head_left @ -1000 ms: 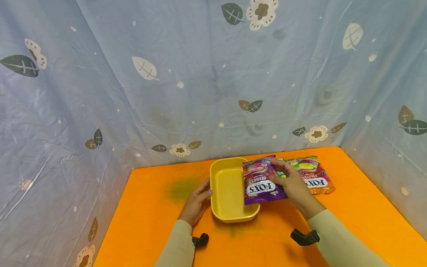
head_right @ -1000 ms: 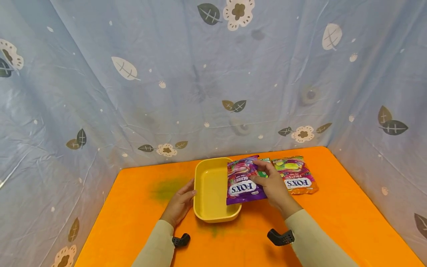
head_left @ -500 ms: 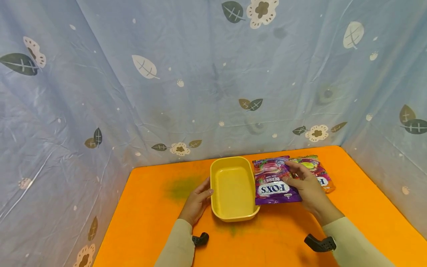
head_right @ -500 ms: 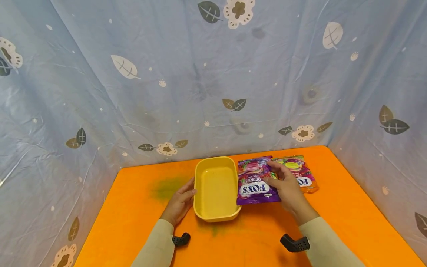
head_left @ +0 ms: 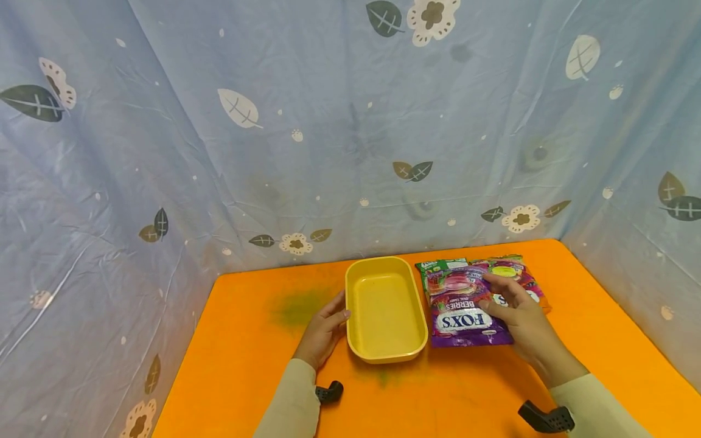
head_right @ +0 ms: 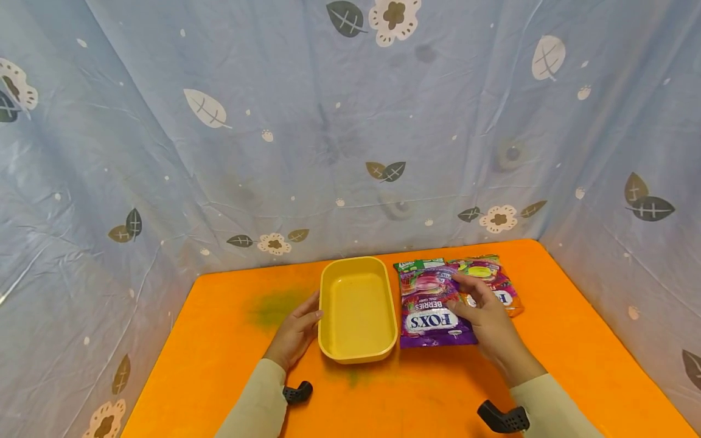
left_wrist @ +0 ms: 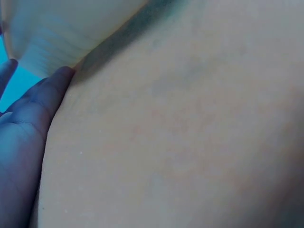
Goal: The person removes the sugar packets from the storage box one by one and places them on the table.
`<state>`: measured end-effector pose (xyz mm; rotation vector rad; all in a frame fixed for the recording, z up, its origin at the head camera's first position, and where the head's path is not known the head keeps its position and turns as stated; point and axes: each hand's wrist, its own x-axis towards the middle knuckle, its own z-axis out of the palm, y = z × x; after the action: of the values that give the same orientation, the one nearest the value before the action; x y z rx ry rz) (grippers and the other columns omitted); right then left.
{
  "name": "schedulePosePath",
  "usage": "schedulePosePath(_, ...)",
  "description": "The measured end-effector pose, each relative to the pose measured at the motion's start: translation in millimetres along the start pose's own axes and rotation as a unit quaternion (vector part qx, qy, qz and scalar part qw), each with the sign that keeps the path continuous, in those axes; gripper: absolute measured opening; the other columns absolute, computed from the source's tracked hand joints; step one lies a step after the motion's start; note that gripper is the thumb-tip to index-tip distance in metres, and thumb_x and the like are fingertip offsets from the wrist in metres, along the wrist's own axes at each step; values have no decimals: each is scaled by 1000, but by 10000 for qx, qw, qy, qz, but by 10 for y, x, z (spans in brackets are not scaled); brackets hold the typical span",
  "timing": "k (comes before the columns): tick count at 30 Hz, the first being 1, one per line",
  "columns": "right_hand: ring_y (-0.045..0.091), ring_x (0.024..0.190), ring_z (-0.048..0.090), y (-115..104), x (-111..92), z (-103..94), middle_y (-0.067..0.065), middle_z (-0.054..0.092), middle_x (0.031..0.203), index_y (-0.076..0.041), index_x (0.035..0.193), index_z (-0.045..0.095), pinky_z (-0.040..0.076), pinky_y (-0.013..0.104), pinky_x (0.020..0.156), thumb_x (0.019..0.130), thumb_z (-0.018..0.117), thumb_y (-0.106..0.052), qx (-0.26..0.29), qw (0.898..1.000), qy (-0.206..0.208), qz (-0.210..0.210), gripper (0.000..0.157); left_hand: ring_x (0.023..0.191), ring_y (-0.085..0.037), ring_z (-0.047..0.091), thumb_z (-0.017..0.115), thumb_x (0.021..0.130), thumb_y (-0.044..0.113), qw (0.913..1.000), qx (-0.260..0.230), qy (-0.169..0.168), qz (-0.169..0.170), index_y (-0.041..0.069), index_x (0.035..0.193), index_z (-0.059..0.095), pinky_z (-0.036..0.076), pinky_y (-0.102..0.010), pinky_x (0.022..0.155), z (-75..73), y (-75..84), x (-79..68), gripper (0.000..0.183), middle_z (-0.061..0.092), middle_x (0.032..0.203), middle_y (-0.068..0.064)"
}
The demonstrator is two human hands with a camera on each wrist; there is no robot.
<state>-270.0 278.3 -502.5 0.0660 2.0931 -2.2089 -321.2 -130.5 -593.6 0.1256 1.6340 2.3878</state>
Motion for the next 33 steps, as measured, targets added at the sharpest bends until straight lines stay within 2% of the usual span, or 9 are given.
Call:
schedulePosePath(6, 17, 112, 62, 96, -81, -85, 9, 39, 145, -24, 160, 51, 63, 35, 89, 110, 68, -11, -119, 9999, -6, 30, 54, 151, -33, 45, 64, 109, 4, 10000, -19, -18, -20, 12, 169, 42, 51, -43, 112, 11, 21, -13, 64, 35, 174, -12)
schedulePosePath(14, 17, 104, 68, 308, -153, -189, 3, 46, 131, -32, 147, 62, 65, 36, 84, 110, 63, -2, 461, 9989, -57, 72, 48, 150, -33, 47, 64, 108, 4, 10000, -68, 17, -51, 13, 168, 43, 52, -43, 111, 6, 23, -4, 64, 36, 173, -11)
schedulePosePath(20, 17, 106, 66, 505, -202, -218, 1, 51, 132, -33, 147, 61, 64, 36, 86, 110, 63, -4, 373, 9989, -101, 259, 47, 152, -34, 44, 63, 109, 4, 10000, 15, -24, 43, 10, 169, 40, 50, -42, 112, -8, 7, 10, 65, 33, 174, -15)
schedulePosePath(27, 19, 109, 68, 652, -256, -252, -3, 56, 132, -30, 150, 58, 64, 40, 90, 111, 61, -3, 764, 9964, -212, 294, 47, 152, -34, 44, 64, 108, 3, 9999, -108, -1, -23, 10, 169, 40, 50, -44, 113, 6, 9, 11, 66, 34, 174, -14)
schedulePosePath(33, 20, 112, 65, 700, -285, -285, 3, 51, 135, -30, 153, 57, 63, 40, 92, 111, 62, -4, 676, 9962, -210, 499, 50, 151, -35, 46, 63, 109, 3, 10000, -36, -3, 26, 9, 169, 40, 52, -43, 111, 9, 10, 8, 65, 34, 174, -15)
